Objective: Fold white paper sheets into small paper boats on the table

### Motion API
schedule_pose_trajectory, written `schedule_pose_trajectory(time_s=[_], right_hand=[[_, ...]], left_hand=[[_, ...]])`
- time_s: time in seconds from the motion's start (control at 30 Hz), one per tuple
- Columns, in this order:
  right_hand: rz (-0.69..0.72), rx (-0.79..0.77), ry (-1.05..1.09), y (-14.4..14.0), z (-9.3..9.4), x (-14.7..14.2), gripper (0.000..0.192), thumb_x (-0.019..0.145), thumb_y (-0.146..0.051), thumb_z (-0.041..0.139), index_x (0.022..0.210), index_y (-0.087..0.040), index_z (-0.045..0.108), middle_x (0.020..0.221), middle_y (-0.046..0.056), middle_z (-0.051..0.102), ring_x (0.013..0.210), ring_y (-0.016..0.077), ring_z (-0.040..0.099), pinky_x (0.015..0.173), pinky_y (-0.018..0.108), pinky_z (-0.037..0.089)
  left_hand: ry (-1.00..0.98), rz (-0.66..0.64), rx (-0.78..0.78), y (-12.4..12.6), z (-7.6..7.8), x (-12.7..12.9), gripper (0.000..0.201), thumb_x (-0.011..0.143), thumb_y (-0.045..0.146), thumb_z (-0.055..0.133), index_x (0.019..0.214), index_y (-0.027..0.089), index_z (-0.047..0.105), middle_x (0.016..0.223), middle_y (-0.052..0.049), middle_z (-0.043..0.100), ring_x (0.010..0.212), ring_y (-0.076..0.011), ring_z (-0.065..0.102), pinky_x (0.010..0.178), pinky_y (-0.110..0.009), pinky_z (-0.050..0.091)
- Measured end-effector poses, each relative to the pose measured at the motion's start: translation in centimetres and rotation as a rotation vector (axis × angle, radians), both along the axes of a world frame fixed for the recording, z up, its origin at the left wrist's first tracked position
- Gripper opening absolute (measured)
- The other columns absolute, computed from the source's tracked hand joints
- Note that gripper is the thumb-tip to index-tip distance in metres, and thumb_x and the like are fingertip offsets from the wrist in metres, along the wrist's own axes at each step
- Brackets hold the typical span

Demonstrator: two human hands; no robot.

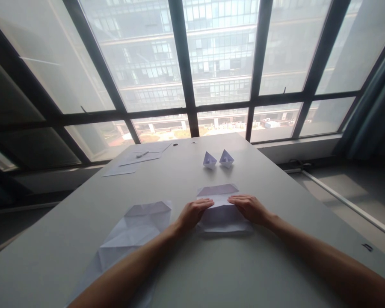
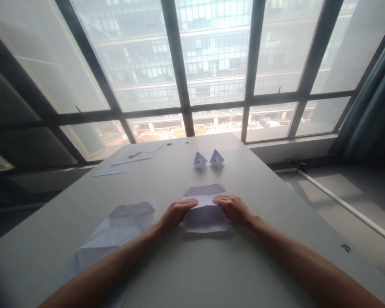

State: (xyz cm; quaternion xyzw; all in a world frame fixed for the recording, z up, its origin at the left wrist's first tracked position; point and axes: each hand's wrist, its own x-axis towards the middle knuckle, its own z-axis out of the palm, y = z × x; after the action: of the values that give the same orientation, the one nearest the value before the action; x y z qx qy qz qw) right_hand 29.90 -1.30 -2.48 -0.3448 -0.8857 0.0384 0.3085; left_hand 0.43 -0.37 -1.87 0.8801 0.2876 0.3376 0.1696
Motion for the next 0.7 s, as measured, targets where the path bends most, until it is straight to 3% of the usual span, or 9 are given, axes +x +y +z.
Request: schedule_pose_trajectory(time_s=[0.2,0.4,0.5,0.6,0.7], right_hand=[[-0.030,0.024,0.096,-0.2,0.4,0.1,0.032,0.098,-0.017,0.046,0.115,-0.025,0.072,0.110,0.006,0.075,0.096,0.0229,0.072,0.083,0.035,0.057],[-0.050,0.021,0.147,-0.3,0.7,0.3,0.032,0.100,-0.025,0.044,0.118,-0.026,0.070,0.105,0.007,0.076,0.089,0.0223,0.072,0.077,0.034,0.056],[-0.072,0.018,0.165,-0.3,0.6,0.4,0.033,0.100,-0.028,0.043,0.118,-0.027,0.070,0.099,0.007,0.076,0.084,0.0217,0.071,0.074,0.033,0.056],[-0.074,0.025,0.182,-0.3,0.5,0.5,0.032,0.100,-0.027,0.044,0.118,-0.026,0.070,0.097,0.007,0.076,0.082,0.0216,0.071,0.074,0.033,0.056],[-0.043,0.019,0.236,-0.2,0.4,0.4,0.030,0.099,-0.026,0.045,0.117,-0.027,0.070,0.103,0.006,0.076,0.088,0.0225,0.072,0.076,0.034,0.056]], left_hand=[[-0.020,0.038,0.028,-0.4,0.5,0.1,0.030,0.100,0.020,0.048,0.119,0.024,0.071,0.122,-0.007,0.070,0.109,-0.0231,0.069,0.095,-0.040,0.057],[0.004,-0.038,0.144,-1.3,2.2,0.1,0.039,0.102,0.016,0.042,0.136,0.027,0.056,0.132,-0.009,0.061,0.116,-0.0207,0.063,0.096,-0.037,0.055],[0.009,-0.035,0.152,-1.5,2.4,-0.1,0.032,0.102,0.017,0.041,0.124,0.027,0.063,0.138,-0.009,0.054,0.112,-0.0193,0.064,0.092,-0.036,0.056],[0.004,0.016,0.144,-1.5,2.0,-0.5,0.028,0.102,0.019,0.041,0.105,0.024,0.069,0.134,-0.008,0.056,0.109,-0.0202,0.064,0.090,-0.037,0.057],[-0.023,0.035,0.172,-1.4,1.8,-0.6,0.029,0.102,0.018,0.042,0.103,0.025,0.070,0.129,-0.008,0.059,0.109,-0.0215,0.063,0.090,-0.038,0.056]])
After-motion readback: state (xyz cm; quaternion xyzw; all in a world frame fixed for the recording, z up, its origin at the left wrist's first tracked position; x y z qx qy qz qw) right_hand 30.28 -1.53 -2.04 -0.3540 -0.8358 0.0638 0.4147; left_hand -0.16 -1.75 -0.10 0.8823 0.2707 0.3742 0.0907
